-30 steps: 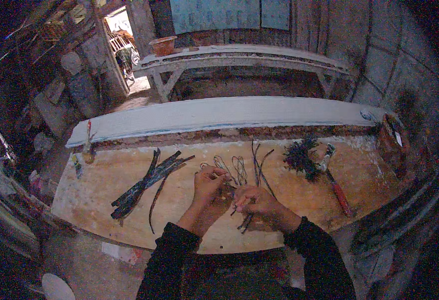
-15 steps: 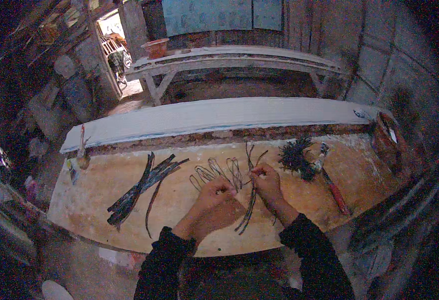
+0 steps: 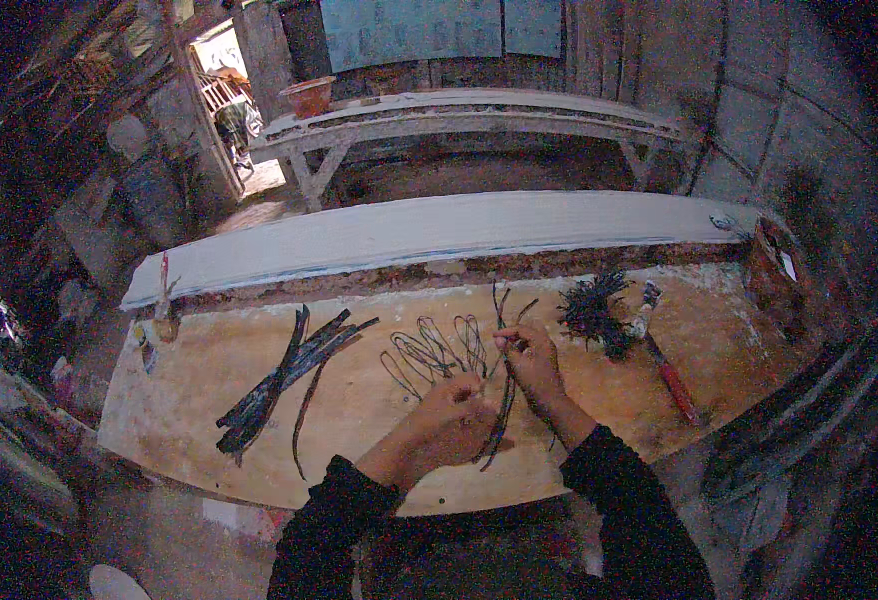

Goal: The person repeatedly picks up thin black strips and interlaces them by hand on a wooden workbench. They form loops and bundles, then place the finished pieces back on the table. The process is continuous and repetitive throughout the clip.

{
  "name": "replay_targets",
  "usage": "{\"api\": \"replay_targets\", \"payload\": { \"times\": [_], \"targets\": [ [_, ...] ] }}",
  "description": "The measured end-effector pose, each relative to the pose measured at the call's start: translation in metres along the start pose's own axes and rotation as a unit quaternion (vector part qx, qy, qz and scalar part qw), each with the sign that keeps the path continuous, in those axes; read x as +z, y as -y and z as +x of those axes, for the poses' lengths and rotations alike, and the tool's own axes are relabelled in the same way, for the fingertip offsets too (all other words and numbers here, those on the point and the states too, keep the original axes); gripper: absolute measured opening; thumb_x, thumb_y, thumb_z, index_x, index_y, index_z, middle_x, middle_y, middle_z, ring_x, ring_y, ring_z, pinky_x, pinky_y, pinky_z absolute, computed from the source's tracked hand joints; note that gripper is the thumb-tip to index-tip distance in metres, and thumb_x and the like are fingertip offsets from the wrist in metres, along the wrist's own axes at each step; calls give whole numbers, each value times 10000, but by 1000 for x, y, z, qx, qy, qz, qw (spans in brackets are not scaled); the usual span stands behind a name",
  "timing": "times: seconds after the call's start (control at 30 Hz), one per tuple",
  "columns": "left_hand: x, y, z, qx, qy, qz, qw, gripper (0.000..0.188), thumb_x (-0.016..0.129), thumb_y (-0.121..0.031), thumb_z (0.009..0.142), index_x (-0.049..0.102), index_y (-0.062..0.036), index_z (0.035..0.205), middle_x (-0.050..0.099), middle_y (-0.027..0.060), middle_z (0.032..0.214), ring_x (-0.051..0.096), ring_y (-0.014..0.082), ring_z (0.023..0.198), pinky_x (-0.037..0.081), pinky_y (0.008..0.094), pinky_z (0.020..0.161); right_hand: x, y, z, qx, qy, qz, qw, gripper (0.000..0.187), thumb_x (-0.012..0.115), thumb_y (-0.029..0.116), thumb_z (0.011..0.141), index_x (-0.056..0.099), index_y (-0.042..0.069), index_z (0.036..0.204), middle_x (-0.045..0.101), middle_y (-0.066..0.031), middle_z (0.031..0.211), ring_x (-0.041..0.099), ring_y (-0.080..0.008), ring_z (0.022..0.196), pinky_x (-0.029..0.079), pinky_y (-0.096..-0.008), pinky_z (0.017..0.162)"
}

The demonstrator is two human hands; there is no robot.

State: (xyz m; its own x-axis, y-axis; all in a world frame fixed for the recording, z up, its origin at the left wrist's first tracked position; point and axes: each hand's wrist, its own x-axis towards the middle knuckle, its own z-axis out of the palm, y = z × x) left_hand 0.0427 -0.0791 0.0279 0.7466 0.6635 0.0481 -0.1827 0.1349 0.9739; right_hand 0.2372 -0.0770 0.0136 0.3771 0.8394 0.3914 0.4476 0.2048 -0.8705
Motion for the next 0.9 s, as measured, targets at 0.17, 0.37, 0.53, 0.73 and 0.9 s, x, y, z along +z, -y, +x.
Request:
{"api": "replay_targets", "payload": {
  "times": [0.17, 0.37, 0.53, 0.73, 0.9],
  "targets": [
    [6, -77, -15, -39, -126, -246, 960, 81, 596, -103, 925, 552, -83, 860, 597, 55, 749, 628, 164, 673, 550, 301, 613, -9, 9, -4, 44, 13, 14, 999, 151, 720, 172, 844, 693, 34, 899, 578, -3, 797, 549, -116, 746, 469, -284, 673],
    [-26, -72, -8, 11, -191, -266, 945, 73, 551, -82, 945, 544, -88, 873, 611, 55, 737, 634, 164, 619, 543, 313, 539, -6, 49, -26, 161, 173, 98, 967, 148, 702, 165, 862, 680, 20, 879, 580, -20, 751, 578, -134, 671, 494, -317, 579],
    [-32, -71, -5, 35, -251, -212, 944, 58, 568, -86, 941, 534, -90, 894, 606, 68, 770, 632, 190, 613, 537, 340, 517, -2, 55, -31, -32, 271, -60, 960, 145, 675, 187, 867, 665, 47, 833, 593, -76, 718, 599, -231, 635, 487, -392, 583],
    [-26, -66, -1, 64, -310, -223, 922, 51, 563, -75, 940, 513, -84, 935, 586, 69, 765, 629, 226, 594, 506, 351, 461, 11, 22, -35, -326, 188, -130, 917, 160, 699, 195, 799, 603, 78, 747, 578, -89, 697, 573, -318, 667, 411, -441, 618],
    [-29, -51, 5, 45, -313, -223, 922, 74, 597, -88, 921, 526, -85, 942, 575, 63, 795, 620, 217, 609, 507, 378, 500, 9, 28, -43, -397, 141, -124, 898, 127, 713, 185, 773, 621, 98, 778, 582, -67, 701, 578, -293, 673, 431, -418, 636]
  ]
}}
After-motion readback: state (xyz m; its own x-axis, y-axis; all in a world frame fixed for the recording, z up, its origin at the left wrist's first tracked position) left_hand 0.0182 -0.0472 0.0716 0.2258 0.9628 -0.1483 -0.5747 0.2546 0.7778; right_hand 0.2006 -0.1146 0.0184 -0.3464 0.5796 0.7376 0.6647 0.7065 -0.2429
